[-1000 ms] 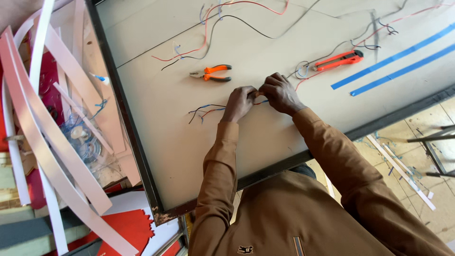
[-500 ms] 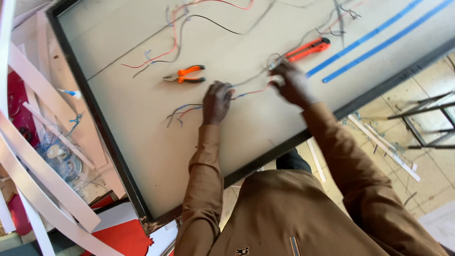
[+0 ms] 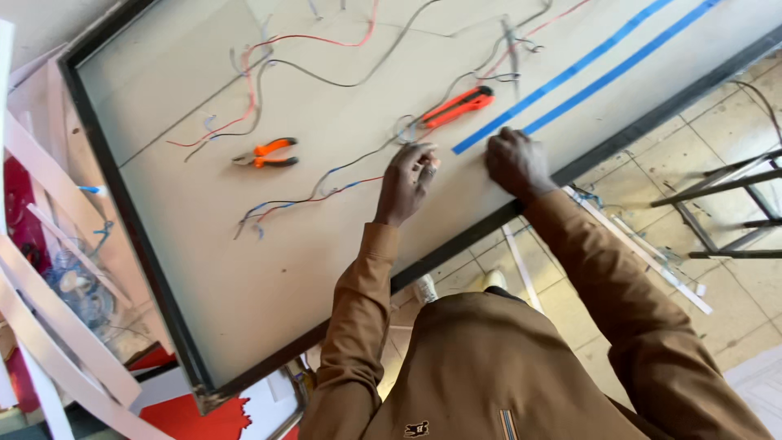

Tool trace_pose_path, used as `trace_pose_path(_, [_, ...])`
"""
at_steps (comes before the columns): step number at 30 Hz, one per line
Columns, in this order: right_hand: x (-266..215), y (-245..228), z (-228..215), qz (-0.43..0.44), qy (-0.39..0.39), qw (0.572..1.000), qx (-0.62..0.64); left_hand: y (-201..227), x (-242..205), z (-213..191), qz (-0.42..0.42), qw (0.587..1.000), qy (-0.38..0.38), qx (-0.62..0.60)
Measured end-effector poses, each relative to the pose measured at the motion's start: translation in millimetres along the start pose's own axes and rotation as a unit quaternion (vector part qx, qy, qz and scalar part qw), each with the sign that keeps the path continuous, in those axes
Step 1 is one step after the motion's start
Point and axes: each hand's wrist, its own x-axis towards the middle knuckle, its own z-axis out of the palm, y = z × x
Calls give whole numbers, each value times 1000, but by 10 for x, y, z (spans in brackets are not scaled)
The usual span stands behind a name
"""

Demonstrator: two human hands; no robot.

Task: The person wraps blue electrical tape around the ends of several exposed wires lying on a white work surface. The hands repeatedly twist and secure the tape over the wire connections. Tools including pliers and a utility knife are visible on the table but are not used during the clip.

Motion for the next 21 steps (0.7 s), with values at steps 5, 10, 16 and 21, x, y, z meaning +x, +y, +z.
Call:
trace_pose_path(5, [33, -37, 26, -28, -6, 1000, 11, -197, -135, 701, -108, 992, -19, -62])
trace_pose_path(10, [45, 13, 65, -72, -54, 996, 13, -206, -139, 822, -121, 992, -34, -23])
trace_pose_path(16, [154, 234, 187, -54, -106, 992, 34, -164, -127, 758, -138, 989, -32, -45])
trace_pose_path(21, [238, 474, -55, 28, -216, 944, 248, -249, -44, 888, -115, 992, -49, -14])
